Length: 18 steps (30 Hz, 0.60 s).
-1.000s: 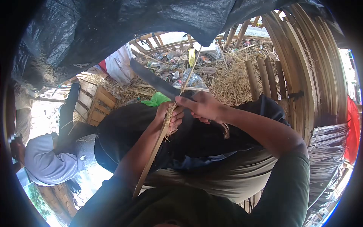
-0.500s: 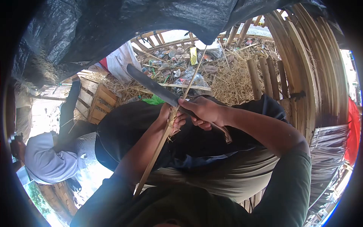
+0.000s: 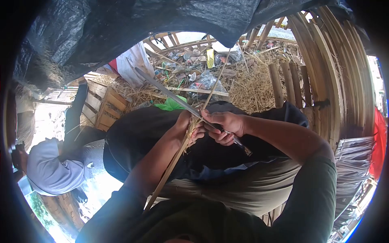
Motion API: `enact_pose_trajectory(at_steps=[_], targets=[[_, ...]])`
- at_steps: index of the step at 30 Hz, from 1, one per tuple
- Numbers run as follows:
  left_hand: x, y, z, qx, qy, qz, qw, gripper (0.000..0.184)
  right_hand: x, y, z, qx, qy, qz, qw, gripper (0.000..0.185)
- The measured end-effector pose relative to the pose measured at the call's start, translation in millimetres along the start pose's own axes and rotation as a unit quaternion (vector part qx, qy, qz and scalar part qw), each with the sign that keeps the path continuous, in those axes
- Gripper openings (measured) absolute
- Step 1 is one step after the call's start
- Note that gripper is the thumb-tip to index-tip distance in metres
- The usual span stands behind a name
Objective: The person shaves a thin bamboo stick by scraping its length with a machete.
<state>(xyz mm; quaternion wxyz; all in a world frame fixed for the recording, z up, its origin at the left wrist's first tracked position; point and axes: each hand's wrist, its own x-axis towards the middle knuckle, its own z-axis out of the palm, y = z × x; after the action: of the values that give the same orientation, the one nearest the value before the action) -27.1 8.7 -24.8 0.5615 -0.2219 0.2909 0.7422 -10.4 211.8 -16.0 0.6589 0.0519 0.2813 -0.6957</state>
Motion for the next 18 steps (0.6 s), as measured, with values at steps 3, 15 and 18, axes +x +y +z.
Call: enact_pose_trajectory(at_steps=[3,15,18], targets=[[1,-4,7,0.006,0.015,-0.008,1.0,0.029,-2,10,-10,0.069,-0.092,-0.002,0.993,0.07],[19,-10,-9,0.047,0.031,0.017,0.998,0.031,-82,-76,21,-0.161,0.436,-0.24,0.852,0.062],[19,-23,-4,0.107,0.087,0.015,0.99,0.034,-79,-81,23,-0.281,0.508,-0.221,0.783,0.065]])
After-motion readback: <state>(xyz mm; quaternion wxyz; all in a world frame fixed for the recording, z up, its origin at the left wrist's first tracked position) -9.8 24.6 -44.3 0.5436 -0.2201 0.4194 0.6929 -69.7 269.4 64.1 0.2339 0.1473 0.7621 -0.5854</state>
